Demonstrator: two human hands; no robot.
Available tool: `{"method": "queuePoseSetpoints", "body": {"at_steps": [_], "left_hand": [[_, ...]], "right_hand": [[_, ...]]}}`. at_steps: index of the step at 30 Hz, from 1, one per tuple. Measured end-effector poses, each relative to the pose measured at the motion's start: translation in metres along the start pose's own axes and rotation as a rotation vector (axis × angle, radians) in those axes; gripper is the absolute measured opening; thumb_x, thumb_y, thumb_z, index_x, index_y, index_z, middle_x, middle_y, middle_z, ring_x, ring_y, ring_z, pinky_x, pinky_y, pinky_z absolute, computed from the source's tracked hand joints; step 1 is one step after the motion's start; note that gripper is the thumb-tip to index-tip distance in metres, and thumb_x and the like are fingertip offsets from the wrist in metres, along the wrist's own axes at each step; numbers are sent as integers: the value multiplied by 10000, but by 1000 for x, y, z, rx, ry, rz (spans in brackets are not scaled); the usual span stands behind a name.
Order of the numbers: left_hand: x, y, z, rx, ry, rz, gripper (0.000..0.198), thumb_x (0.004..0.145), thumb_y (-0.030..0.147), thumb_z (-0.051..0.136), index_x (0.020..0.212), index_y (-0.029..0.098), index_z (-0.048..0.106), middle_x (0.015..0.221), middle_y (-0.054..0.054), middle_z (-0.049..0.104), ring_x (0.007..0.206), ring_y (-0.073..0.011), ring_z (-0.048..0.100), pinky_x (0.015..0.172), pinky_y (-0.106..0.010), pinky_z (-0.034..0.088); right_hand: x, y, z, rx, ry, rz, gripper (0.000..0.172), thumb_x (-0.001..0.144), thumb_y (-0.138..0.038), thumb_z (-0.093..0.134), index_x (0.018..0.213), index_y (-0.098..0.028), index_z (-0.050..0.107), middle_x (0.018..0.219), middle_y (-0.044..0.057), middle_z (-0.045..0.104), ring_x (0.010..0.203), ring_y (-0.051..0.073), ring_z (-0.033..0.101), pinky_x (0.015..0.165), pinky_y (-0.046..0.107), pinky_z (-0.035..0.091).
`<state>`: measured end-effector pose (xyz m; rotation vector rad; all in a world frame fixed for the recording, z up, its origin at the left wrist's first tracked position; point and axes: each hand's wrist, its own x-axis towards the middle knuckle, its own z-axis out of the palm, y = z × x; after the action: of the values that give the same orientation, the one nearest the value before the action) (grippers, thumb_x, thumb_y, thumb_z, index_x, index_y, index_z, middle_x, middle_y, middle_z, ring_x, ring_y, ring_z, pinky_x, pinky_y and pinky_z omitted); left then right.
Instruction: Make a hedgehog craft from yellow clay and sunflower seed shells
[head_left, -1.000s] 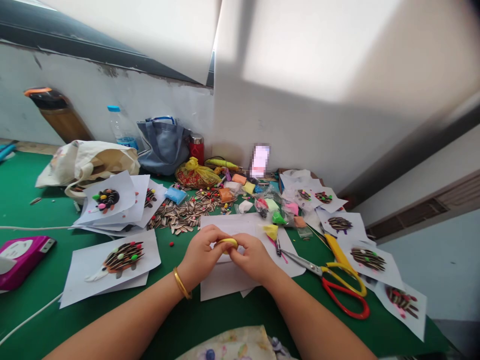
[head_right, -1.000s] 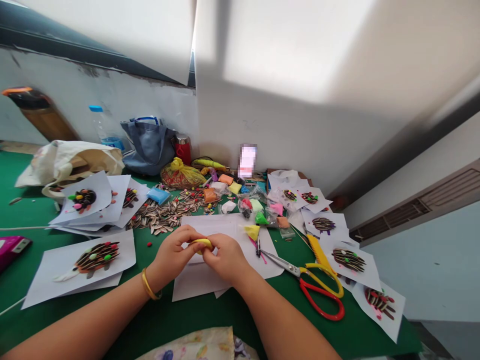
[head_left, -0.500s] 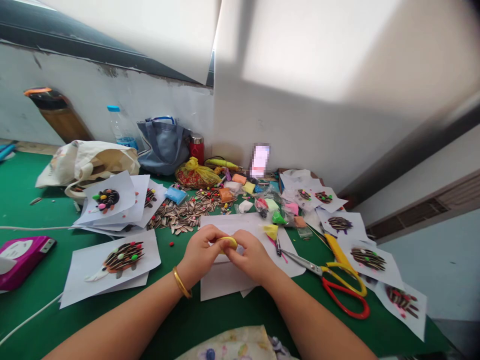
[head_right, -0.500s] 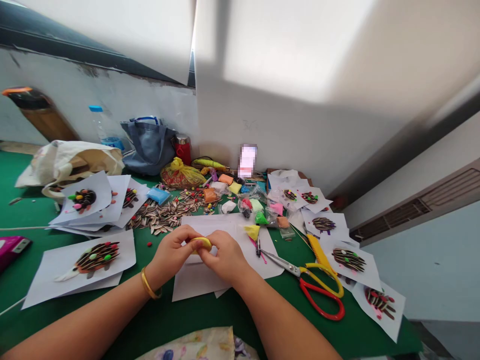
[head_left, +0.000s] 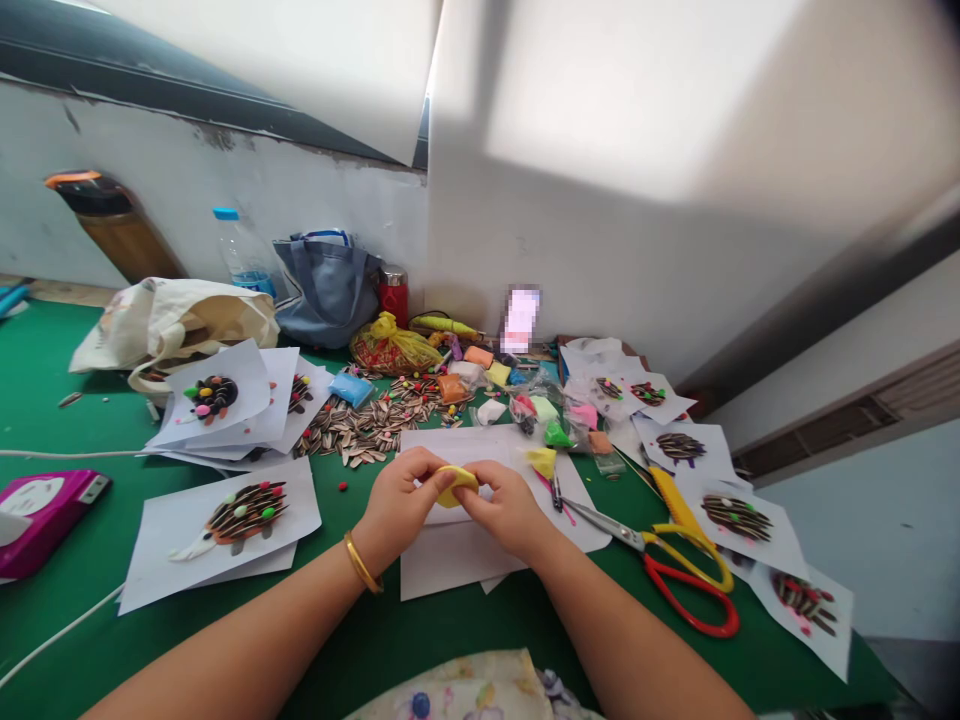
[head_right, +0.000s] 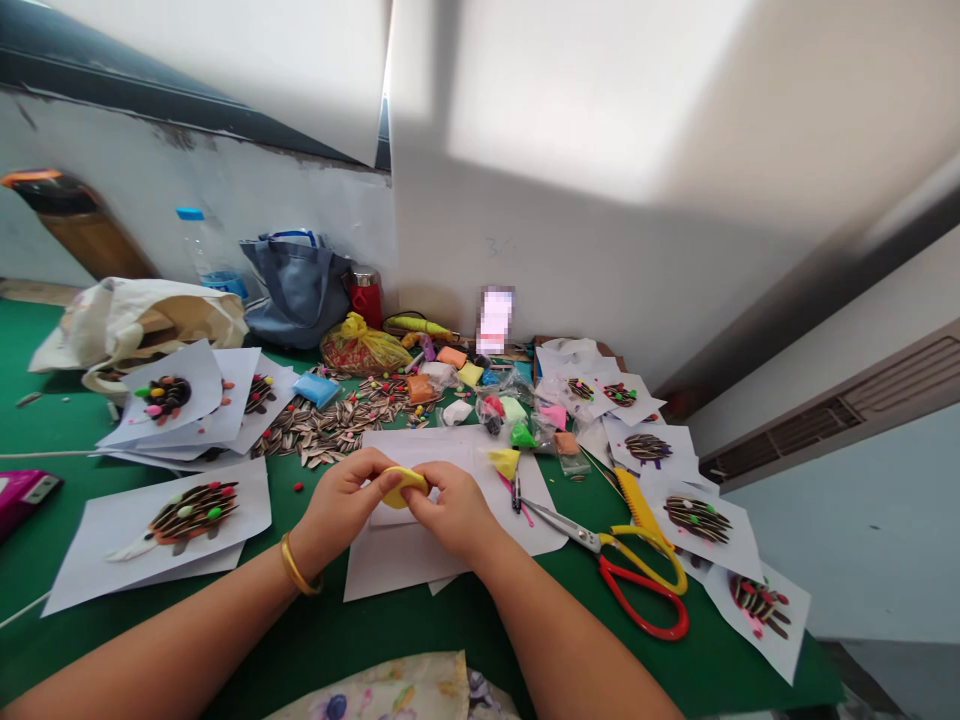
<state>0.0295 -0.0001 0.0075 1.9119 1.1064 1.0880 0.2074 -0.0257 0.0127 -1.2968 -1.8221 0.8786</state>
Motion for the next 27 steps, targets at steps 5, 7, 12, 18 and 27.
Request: {"method": "queuePoseSetpoints", "body": {"at_steps": [5,7,12,18,27], "left_hand": [[0,1,1,-38,-3,22,283,881,366,579,1102,224,683,982,-55,683,856,-181,609,770,-305,484],[0,1,2,-8,-26,19,204,857,363,619,964,222,719,886,-41,678,807,-174,599,750,-298,473],[1,-4,3,-62,20,-97,219,866,371,587,834,192,710,828,-44,676,787,-180,612,720,-296,471],[1,-5,3,-78,-16,-96,244,814,361,644,1000,217,708,944,-48,688,847,-191,621,769,-308,484],[1,-7,4,-157,-10,-125,280,841,396,598,1017,202,699,1007,-68,693,890,-204,637,786,-319,498]], "right_hand": [[1,1,-1,-51,-5,-11,110,858,-241,575,859,-203,679,851,9,675,812,167,593,742,269,427],[1,1,0,-65,-29,-26,119,869,-251,567,858,-203,676,838,10,660,801,163,582,738,270,421],[0,3,1,42,-32,9,144,897,-289,535,930,-206,648,890,8,645,846,166,576,744,266,424],[0,2,1,31,-42,65,117,884,-252,520,870,-203,625,819,-13,637,768,152,568,691,251,410],[0,6,3,14,-35,54,136,874,-274,555,825,-194,654,794,-5,642,741,153,555,657,251,390]]}}
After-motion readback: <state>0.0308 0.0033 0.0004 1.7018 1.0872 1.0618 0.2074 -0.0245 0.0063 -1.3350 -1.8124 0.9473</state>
